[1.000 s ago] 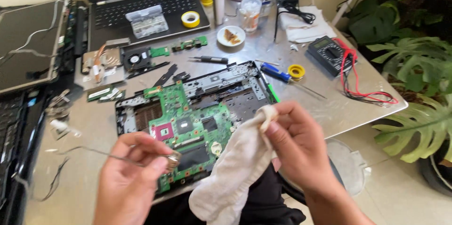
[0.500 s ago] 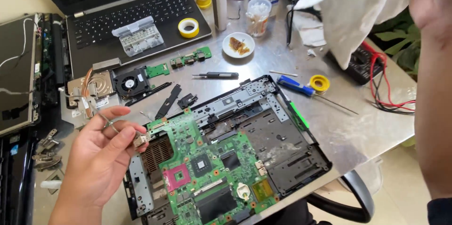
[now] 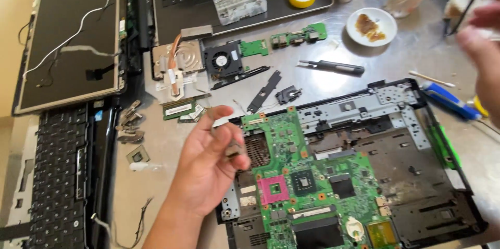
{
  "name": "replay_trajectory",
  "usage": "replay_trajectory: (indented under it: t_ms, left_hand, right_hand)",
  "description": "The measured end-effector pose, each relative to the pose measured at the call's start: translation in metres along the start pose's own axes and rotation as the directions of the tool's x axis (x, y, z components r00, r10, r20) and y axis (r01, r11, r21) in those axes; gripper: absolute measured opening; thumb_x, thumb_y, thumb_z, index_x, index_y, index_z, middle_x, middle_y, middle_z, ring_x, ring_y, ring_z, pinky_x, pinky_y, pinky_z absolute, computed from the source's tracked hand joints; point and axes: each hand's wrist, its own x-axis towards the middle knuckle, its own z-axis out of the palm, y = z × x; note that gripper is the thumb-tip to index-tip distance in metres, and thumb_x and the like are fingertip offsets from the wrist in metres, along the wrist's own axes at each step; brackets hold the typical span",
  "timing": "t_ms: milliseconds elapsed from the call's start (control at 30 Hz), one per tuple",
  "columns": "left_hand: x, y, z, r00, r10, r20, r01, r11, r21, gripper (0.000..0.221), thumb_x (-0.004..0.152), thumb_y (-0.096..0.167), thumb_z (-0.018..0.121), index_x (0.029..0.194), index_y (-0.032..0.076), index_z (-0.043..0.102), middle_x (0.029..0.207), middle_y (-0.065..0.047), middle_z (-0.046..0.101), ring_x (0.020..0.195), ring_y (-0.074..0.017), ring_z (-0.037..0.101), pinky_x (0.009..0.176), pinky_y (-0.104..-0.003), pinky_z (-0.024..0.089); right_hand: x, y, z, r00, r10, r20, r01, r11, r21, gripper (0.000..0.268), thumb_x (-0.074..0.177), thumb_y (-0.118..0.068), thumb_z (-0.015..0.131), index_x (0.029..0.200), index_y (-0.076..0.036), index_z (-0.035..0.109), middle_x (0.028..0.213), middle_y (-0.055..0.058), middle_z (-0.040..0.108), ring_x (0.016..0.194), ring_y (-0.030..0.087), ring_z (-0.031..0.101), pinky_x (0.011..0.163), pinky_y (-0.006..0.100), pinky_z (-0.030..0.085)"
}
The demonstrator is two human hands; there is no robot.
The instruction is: Clean a laptop motherboard and its components using a cloth and a screwdriver
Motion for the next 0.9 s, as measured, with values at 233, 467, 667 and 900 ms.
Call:
replay_trajectory:
  t_ms: [233,467,667,900]
  left_hand:
    - [-0.014,-0.027,0.019,0.994,-0.078,-0.081,0.107,0.879,0.464,0.063,0.077,0.02,0.084,0.131,0.005,0.055,0.079,-0.009,0.073,0.076,-0.0205,0.075,0.066,-0.027,0.055]
    - [-0.023,-0.013,0.055,0.958,-0.282,-0.056,0.205,0.536,0.819,0.078,0.071,0.031,0.084,0.141,0.016,0.052,0.077,-0.004,0.073,0.062,-0.013,0.067,0.061,-0.03,0.055]
    - [-0.029,-0.026,0.062,0.948,-0.306,0.084,0.073,0.467,0.881,0.12,0.069,0.032,0.08,0.164,0.016,0.007,0.08,-0.011,0.077,0.065,-0.0186,0.072,0.065,-0.03,0.059]
    - [-0.027,-0.024,0.065,0.948,-0.304,0.092,0.075,0.496,0.865,0.115,0.074,0.043,0.073,0.165,0.017,0.007,0.083,-0.008,0.079,0.067,-0.0153,0.071,0.061,-0.028,0.056]
  right_hand:
    - [-0.031,-0.181,0.037,0.666,-0.34,0.664,0.149,0.933,0.329,0.06,0.088,-0.033,0.074,0.145,-0.021,0.059,0.136,0.009,0.064,0.119,0.027,0.069,0.084,0.045,0.057]
    - [-0.041,-0.188,0.052,0.691,-0.016,0.723,-0.505,0.704,0.499,0.077,0.091,-0.034,0.062,0.159,-0.009,0.036,0.113,0.008,0.064,0.092,0.017,0.069,0.08,0.032,0.061]
    - [-0.042,-0.184,0.055,0.644,-0.043,0.763,-0.596,0.597,0.537,0.087,0.088,-0.028,0.07,0.164,-0.012,0.029,0.092,0.012,0.075,0.074,0.017,0.077,0.068,0.031,0.063]
    - [-0.047,-0.175,0.058,0.702,0.237,0.672,-0.682,0.497,0.537,0.055,0.082,-0.005,0.075,0.132,-0.005,0.053,0.077,0.014,0.071,0.058,0.02,0.068,0.056,0.03,0.061]
